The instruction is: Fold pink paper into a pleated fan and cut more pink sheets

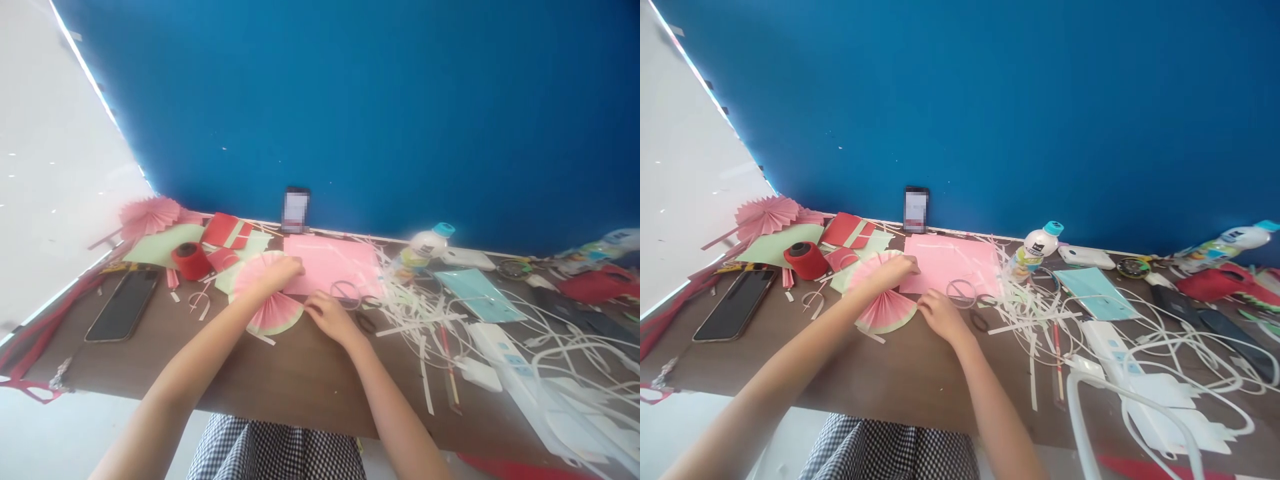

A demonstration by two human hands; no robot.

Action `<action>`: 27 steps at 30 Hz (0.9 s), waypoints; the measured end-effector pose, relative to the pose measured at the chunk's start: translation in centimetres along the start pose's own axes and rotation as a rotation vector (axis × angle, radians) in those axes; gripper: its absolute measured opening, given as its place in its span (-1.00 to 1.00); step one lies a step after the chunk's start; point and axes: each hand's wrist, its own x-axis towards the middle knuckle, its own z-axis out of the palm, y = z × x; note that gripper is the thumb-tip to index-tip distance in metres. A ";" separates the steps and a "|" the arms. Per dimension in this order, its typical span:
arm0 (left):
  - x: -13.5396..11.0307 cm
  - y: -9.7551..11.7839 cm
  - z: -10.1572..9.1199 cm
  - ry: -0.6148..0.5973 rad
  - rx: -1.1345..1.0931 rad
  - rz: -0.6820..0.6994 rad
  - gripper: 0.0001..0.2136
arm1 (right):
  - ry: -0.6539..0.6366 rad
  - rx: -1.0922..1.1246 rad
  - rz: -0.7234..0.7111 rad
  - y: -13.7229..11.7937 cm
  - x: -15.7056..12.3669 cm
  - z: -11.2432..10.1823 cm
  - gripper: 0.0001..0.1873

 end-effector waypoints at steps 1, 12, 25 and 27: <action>0.0 -0.1 0.5 -0.003 -0.063 0.040 -0.77 | 0.000 0.001 0.000 0.1 0.0 0.2 -0.83; -4.2 -0.8 1.0 0.268 0.019 -0.491 -0.74 | -0.017 0.050 0.046 -0.1 0.1 0.8 -0.83; -2.7 0.8 3.0 0.053 0.079 -0.072 -0.81 | -0.056 -0.007 0.081 -1.1 -0.8 0.1 -0.81; -3.0 0.4 3.2 0.063 0.004 -0.022 -0.80 | -0.057 -0.029 0.094 -1.1 -0.9 -0.1 -0.78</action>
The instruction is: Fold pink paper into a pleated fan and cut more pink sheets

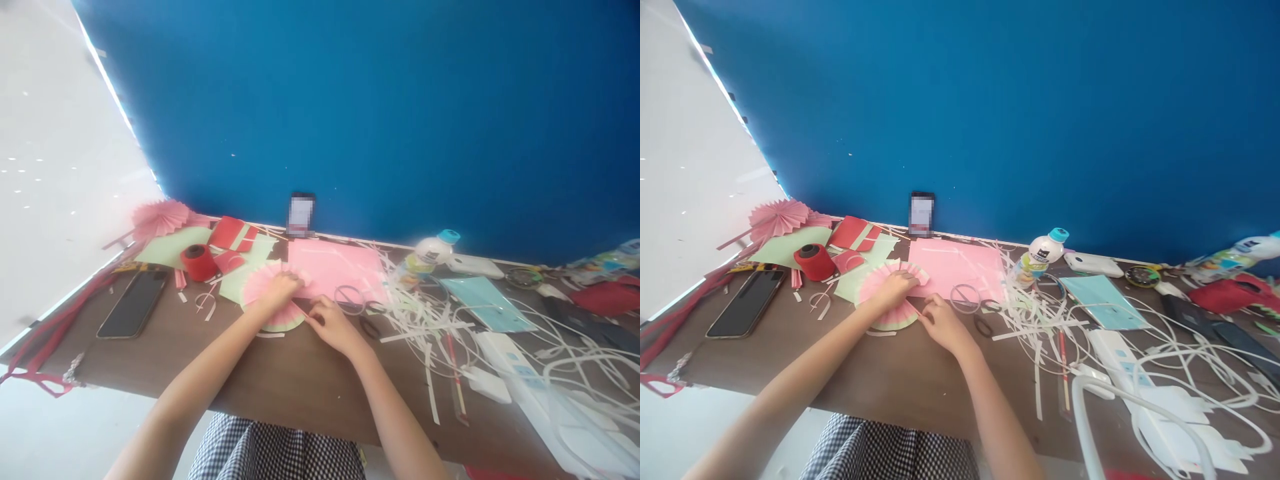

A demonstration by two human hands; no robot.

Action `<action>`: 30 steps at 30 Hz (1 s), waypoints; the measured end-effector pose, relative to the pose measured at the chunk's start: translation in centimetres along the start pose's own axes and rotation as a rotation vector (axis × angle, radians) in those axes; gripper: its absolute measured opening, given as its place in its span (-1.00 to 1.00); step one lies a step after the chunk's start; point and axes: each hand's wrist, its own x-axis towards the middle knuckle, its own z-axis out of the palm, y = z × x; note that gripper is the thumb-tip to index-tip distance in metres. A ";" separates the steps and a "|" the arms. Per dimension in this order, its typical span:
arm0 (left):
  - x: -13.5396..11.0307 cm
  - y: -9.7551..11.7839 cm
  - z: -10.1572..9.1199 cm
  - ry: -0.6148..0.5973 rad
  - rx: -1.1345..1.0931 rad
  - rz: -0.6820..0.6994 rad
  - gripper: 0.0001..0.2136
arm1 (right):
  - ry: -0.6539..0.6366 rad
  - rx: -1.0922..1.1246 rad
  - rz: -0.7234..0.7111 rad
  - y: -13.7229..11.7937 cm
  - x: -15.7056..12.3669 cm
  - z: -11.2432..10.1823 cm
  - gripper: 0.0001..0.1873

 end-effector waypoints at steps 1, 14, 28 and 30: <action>-0.1 -0.3 0.1 0.015 -0.044 -0.003 -0.77 | -0.004 0.004 0.000 -0.1 0.0 -0.1 -0.79; -1.5 -0.9 0.4 0.219 -0.432 0.026 -0.70 | 0.275 -0.256 -0.102 3.0 2.2 1.5 -0.74; -3.9 -5.5 -0.5 0.329 -0.972 -0.467 -0.58 | 0.579 0.145 0.094 3.7 1.8 0.0 -0.75; -3.9 -5.2 -0.9 0.321 -1.095 -0.431 -0.60 | 0.558 0.286 0.172 4.1 2.2 -0.1 -0.65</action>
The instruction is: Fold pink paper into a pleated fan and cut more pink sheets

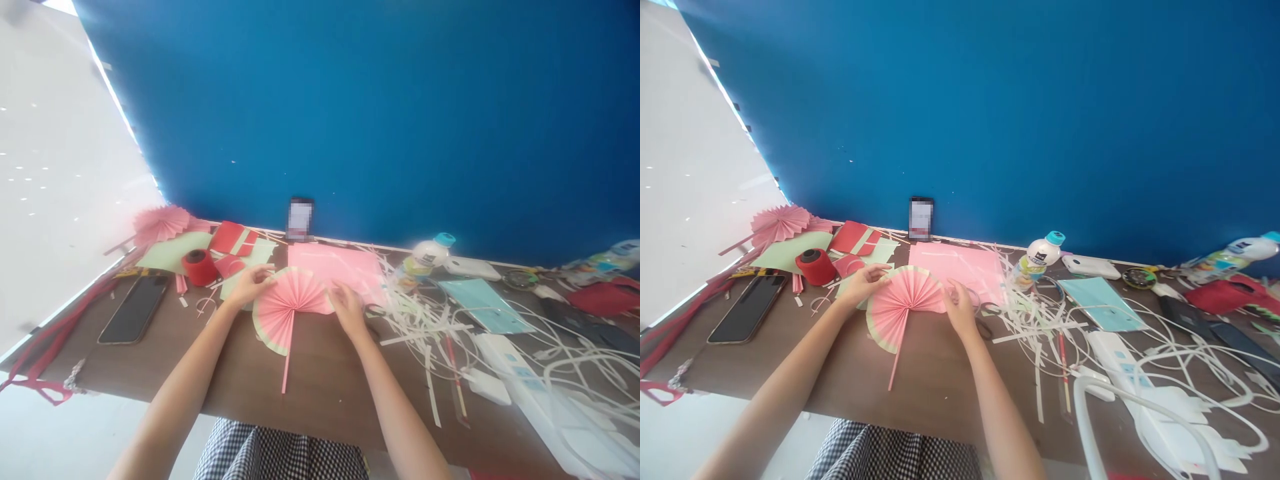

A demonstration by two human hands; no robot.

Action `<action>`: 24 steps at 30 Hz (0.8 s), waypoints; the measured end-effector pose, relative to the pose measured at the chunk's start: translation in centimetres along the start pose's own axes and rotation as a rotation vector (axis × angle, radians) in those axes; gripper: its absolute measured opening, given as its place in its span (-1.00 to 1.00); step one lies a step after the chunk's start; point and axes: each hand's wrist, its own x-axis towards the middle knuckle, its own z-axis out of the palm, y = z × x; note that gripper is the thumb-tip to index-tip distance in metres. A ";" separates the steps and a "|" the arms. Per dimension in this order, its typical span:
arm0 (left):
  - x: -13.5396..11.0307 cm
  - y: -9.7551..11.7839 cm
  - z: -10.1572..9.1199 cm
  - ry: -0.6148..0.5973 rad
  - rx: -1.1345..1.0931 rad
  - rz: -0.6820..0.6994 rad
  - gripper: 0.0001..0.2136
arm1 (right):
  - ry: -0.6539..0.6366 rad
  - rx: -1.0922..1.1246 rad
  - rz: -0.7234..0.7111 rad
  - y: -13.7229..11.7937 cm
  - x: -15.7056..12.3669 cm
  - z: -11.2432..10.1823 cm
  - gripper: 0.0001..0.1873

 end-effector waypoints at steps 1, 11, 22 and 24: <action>-0.1 0.2 0.0 -0.006 -0.043 -0.007 -0.60 | -0.028 0.061 0.053 0.1 0.2 0.0 -0.61; 0.0 0.0 0.1 0.065 -0.444 -0.101 -0.62 | -0.227 0.322 0.171 -0.5 0.2 -1.3 -0.72; -1.2 1.2 2.4 -0.283 -0.415 -0.279 -0.54 | 0.310 0.474 0.085 0.9 0.5 -1.1 -0.71; -1.4 1.3 2.6 -0.280 -0.352 -0.255 -0.50 | 0.312 0.472 0.084 0.8 0.4 -1.4 -0.73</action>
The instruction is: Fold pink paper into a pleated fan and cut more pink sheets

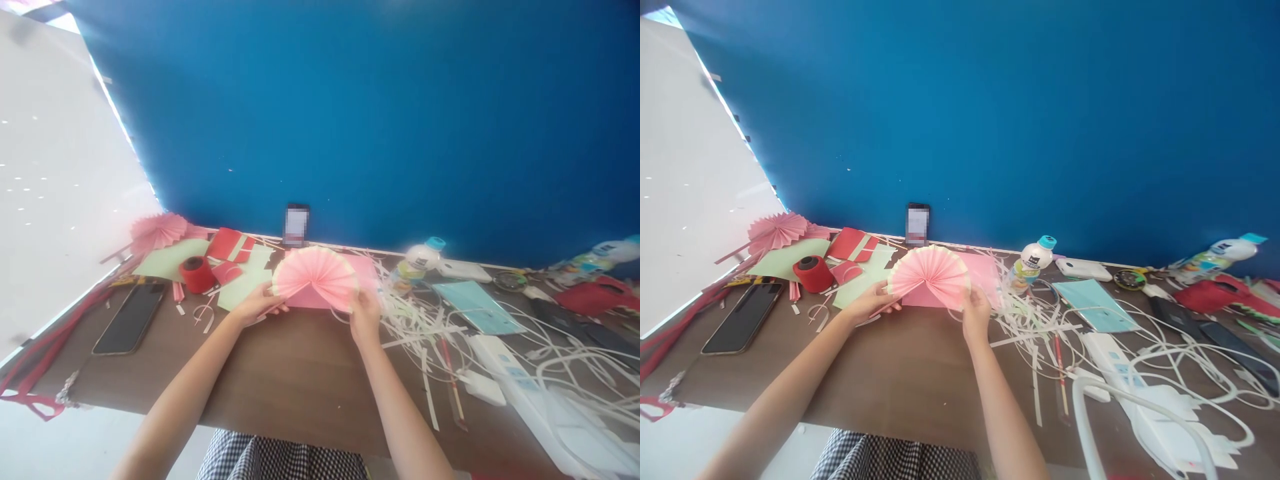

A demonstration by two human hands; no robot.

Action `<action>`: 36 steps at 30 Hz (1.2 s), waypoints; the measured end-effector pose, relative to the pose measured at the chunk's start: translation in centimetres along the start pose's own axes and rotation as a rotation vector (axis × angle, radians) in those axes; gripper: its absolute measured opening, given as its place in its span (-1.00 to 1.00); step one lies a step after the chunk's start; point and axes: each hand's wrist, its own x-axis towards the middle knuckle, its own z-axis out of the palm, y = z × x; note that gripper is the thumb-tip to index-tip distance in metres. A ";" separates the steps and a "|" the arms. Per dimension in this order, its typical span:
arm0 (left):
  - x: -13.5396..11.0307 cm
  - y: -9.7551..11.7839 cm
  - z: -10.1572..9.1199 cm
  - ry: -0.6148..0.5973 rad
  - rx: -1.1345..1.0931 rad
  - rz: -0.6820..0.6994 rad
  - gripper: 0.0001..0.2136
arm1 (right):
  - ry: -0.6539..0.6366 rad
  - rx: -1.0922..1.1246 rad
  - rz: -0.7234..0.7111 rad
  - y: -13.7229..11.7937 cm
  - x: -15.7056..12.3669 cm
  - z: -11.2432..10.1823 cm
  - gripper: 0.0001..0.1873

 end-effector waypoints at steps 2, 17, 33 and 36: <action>-0.1 0.1 0.0 0.033 0.070 0.034 -0.51 | -0.026 -0.004 0.001 -0.5 0.0 -0.1 -0.73; -0.1 -0.2 -1.0 0.163 0.322 0.206 -0.58 | -0.172 -0.349 -0.108 -1.9 -0.2 -1.1 -0.85; 0.4 -0.6 0.5 0.269 0.147 0.278 -0.54 | -0.176 -0.026 -0.098 -1.1 -1.1 0.9 -0.33; 0.7 -1.0 0.8 0.259 0.071 0.241 -0.59 | -0.150 0.046 -0.077 -1.2 -1.6 1.8 -0.12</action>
